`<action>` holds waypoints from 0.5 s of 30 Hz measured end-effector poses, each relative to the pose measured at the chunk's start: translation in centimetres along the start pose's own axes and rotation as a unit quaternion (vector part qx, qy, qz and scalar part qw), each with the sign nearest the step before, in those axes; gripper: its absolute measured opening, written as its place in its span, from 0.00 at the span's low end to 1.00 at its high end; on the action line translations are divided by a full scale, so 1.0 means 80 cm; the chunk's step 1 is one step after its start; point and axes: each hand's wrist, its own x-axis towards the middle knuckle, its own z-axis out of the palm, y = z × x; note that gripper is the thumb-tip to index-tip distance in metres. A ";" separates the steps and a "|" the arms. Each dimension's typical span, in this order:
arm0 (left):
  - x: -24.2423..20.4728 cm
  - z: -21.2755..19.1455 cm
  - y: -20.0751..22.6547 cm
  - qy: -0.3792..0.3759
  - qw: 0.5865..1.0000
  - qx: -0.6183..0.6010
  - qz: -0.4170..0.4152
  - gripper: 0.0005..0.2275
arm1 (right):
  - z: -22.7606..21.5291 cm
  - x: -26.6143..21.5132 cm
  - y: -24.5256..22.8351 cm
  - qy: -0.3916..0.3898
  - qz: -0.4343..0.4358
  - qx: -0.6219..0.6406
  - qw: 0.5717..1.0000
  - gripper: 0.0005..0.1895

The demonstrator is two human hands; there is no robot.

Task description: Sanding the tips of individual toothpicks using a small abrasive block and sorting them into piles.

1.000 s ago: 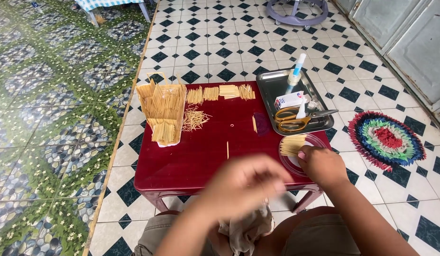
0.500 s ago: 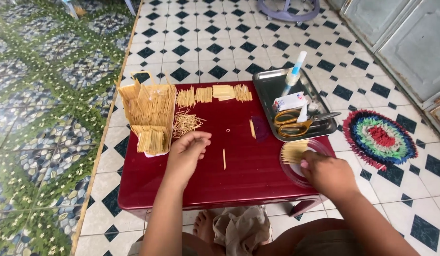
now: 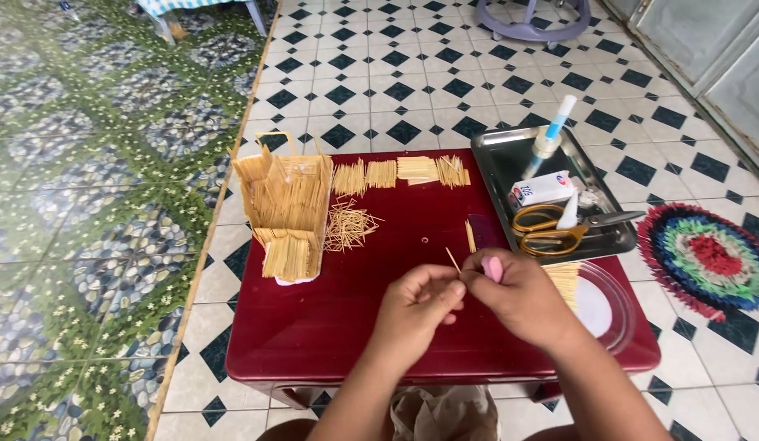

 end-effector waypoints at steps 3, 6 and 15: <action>0.000 -0.001 -0.006 0.036 0.999 -0.009 -0.010 0.12 | 0.010 0.000 0.015 0.006 0.003 0.027 1.000 0.06; -0.010 0.004 0.012 0.050 0.998 0.009 -0.025 0.08 | 0.013 -0.009 0.045 -0.035 0.033 -0.011 0.999 0.07; -0.014 -0.006 0.061 0.052 0.990 0.048 -0.124 0.11 | -0.031 0.003 0.044 -0.116 0.137 0.150 0.972 0.18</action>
